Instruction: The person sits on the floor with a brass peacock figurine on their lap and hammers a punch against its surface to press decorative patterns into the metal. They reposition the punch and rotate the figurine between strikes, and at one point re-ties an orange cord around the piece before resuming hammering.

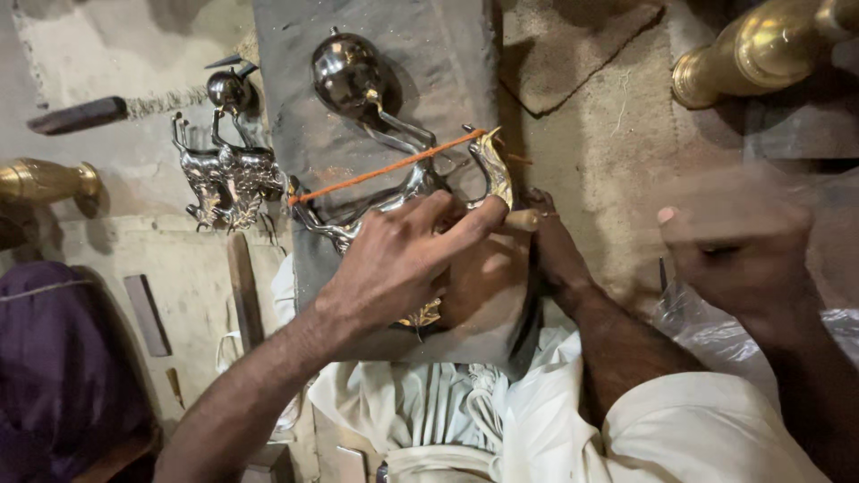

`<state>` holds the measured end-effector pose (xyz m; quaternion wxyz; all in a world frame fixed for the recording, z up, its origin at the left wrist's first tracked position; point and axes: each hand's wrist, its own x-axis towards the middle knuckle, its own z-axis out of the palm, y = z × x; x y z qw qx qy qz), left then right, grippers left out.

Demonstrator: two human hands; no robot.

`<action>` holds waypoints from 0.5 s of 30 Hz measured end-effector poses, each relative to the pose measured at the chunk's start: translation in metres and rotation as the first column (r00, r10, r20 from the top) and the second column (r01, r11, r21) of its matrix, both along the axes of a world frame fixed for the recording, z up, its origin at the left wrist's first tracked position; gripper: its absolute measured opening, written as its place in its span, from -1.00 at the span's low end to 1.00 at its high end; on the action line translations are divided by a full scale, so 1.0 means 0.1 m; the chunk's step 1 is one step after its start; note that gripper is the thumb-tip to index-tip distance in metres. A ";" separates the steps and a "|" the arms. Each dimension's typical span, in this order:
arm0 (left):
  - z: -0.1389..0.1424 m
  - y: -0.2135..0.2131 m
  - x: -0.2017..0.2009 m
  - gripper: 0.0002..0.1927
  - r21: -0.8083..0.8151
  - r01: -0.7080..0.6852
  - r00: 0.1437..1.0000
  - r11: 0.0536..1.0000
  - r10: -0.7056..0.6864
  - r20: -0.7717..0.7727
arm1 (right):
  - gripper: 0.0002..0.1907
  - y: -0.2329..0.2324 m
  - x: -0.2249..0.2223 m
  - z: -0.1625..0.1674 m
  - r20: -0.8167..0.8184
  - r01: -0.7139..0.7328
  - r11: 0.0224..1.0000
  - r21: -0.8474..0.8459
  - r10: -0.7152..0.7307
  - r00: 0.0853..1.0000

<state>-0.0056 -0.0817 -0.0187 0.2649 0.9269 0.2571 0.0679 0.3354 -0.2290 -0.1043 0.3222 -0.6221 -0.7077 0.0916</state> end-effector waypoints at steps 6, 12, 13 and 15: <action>0.01 0.03 0.03 -0.16 -0.031 -0.007 0.997 1.000 0.005 -0.080 | -0.84 -0.07 -0.11 -0.16 -0.061 0.182 0.902 -0.392 -0.223 0.973; 0.08 0.30 0.11 -0.30 -0.183 -0.015 0.992 0.983 0.037 0.119 | -0.70 -0.12 -0.24 -0.15 0.007 0.280 0.907 -0.315 -0.292 0.956; 0.10 0.35 0.15 -0.34 -0.211 -0.007 0.991 0.978 0.034 0.126 | -0.64 -0.13 -0.28 -0.17 -0.029 0.277 0.904 -0.327 -0.302 0.953; 0.13 0.49 0.23 -0.40 -0.284 0.064 0.996 0.957 -0.081 -0.048 | -0.53 -0.15 -0.37 -0.24 -0.098 0.272 0.895 -0.353 -0.325 0.941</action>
